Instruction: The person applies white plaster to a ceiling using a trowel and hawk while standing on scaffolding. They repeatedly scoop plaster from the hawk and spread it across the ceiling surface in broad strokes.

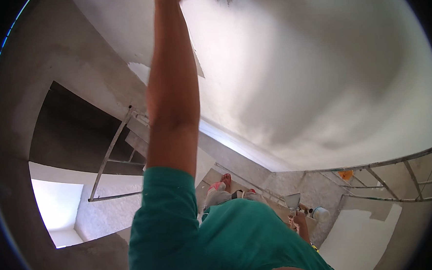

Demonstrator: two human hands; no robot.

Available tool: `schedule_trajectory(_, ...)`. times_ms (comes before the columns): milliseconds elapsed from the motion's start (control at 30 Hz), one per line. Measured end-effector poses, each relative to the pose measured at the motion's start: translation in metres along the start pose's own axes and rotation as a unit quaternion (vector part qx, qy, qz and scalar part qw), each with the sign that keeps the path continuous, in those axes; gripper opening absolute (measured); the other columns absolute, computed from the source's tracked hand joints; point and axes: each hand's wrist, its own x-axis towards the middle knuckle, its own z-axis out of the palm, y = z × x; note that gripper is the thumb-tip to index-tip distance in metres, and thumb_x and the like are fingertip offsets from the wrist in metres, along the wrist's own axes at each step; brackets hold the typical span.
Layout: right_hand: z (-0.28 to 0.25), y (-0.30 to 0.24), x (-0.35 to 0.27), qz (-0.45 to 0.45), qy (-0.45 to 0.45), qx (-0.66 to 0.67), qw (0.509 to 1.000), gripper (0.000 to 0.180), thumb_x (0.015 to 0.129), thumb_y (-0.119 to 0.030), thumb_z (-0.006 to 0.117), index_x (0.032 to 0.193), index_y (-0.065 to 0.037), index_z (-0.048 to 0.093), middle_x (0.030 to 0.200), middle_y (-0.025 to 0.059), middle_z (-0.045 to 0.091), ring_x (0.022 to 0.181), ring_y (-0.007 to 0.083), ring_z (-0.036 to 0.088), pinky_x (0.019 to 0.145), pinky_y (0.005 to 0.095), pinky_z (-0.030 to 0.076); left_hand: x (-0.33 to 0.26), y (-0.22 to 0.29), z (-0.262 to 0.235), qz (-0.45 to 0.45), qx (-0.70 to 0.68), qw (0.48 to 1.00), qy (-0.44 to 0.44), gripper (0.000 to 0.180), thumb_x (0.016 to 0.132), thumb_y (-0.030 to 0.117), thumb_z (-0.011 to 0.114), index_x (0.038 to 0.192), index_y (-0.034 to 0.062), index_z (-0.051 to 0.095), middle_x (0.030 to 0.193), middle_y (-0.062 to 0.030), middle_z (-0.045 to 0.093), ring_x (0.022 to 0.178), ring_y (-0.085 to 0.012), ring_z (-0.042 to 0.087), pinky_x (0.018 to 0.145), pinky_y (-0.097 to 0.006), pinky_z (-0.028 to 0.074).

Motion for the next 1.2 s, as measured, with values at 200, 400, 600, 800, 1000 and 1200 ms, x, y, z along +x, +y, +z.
schedule_trajectory(200, -0.009, 0.011, 0.005, 0.001, 0.006, -0.015, 1.000, 0.013, 0.080, 0.008, 0.061, 0.091, 0.000, 0.061, 0.070, 0.0049, 0.060, 0.056, 0.0152, 0.056, 0.050, 0.0316, 0.045, -0.030, 0.062, 0.006, 0.110, -0.022, 0.994, 0.015, 0.024, 0.087, 0.018, 0.053, 0.066, 0.0080, 0.052, 0.059, -0.0074, 0.052, 0.052, -0.0199, 0.056, 0.052, -0.035, 0.054)
schedule_trajectory(400, -0.012, 0.029, -0.016, 0.031, 0.037, 0.005, 0.999, 0.010, 0.080, 0.005, 0.061, 0.087, -0.001, 0.061, 0.071, 0.0047, 0.060, 0.057, 0.0151, 0.057, 0.050, 0.0306, 0.045, -0.103, -0.194, -0.112, 0.040, 0.074, 0.996, 0.003, 0.036, 0.085, 0.022, 0.064, 0.114, 0.0031, 0.056, 0.098, -0.0102, 0.063, 0.092, -0.0258, 0.064, 0.082, -0.039, 0.053)
schedule_trajectory(600, -0.017, 0.032, -0.031, 0.087, 0.030, -0.006, 0.996, 0.012, 0.081, 0.006, 0.058, 0.087, -0.004, 0.061, 0.072, 0.0036, 0.060, 0.058, 0.0131, 0.055, 0.053, 0.0293, 0.045, -0.191, -0.453, -0.150, -0.284, -0.194, 0.921, 0.183, 0.022, 0.073, 0.011, 0.064, 0.092, 0.0003, 0.058, 0.081, -0.0070, 0.060, 0.066, -0.0180, 0.061, 0.052, -0.030, 0.051)
schedule_trajectory(800, 0.002, 0.028, -0.049, 0.093, 0.060, 0.021, 0.994, 0.015, 0.079, 0.008, 0.056, 0.089, -0.003, 0.059, 0.072, 0.0045, 0.059, 0.058, 0.0129, 0.054, 0.053, 0.0290, 0.045, -0.198, -0.522, -0.124, -0.349, -0.166, 0.899, 0.204, 0.029, 0.073, 0.014, 0.062, 0.094, -0.0046, 0.057, 0.085, -0.0118, 0.059, 0.067, -0.0214, 0.061, 0.050, -0.031, 0.052)
schedule_trajectory(1000, 0.038, 0.027, -0.059, 0.119, 0.065, 0.029, 0.990, 0.013, 0.078, 0.008, 0.056, 0.087, -0.002, 0.058, 0.071, 0.0045, 0.058, 0.058, 0.0140, 0.054, 0.052, 0.0300, 0.044, -0.177, -0.525, -0.104, -0.362, -0.171, 0.900, 0.175, 0.033, 0.073, 0.013, 0.061, 0.101, -0.0042, 0.055, 0.090, -0.0125, 0.059, 0.069, -0.0219, 0.061, 0.052, -0.032, 0.054)
schedule_trajectory(1200, 0.044, 0.038, -0.045, 0.088, 0.031, 0.036, 0.995, 0.015, 0.077, 0.009, 0.059, 0.088, -0.002, 0.060, 0.072, 0.0056, 0.060, 0.058, 0.0147, 0.056, 0.052, 0.0313, 0.045, -0.165, -0.495, -0.088, -0.339, -0.152, 0.920, 0.126, 0.030, 0.076, 0.013, 0.060, 0.103, -0.0004, 0.056, 0.090, -0.0114, 0.058, 0.070, -0.0214, 0.061, 0.055, -0.033, 0.055)
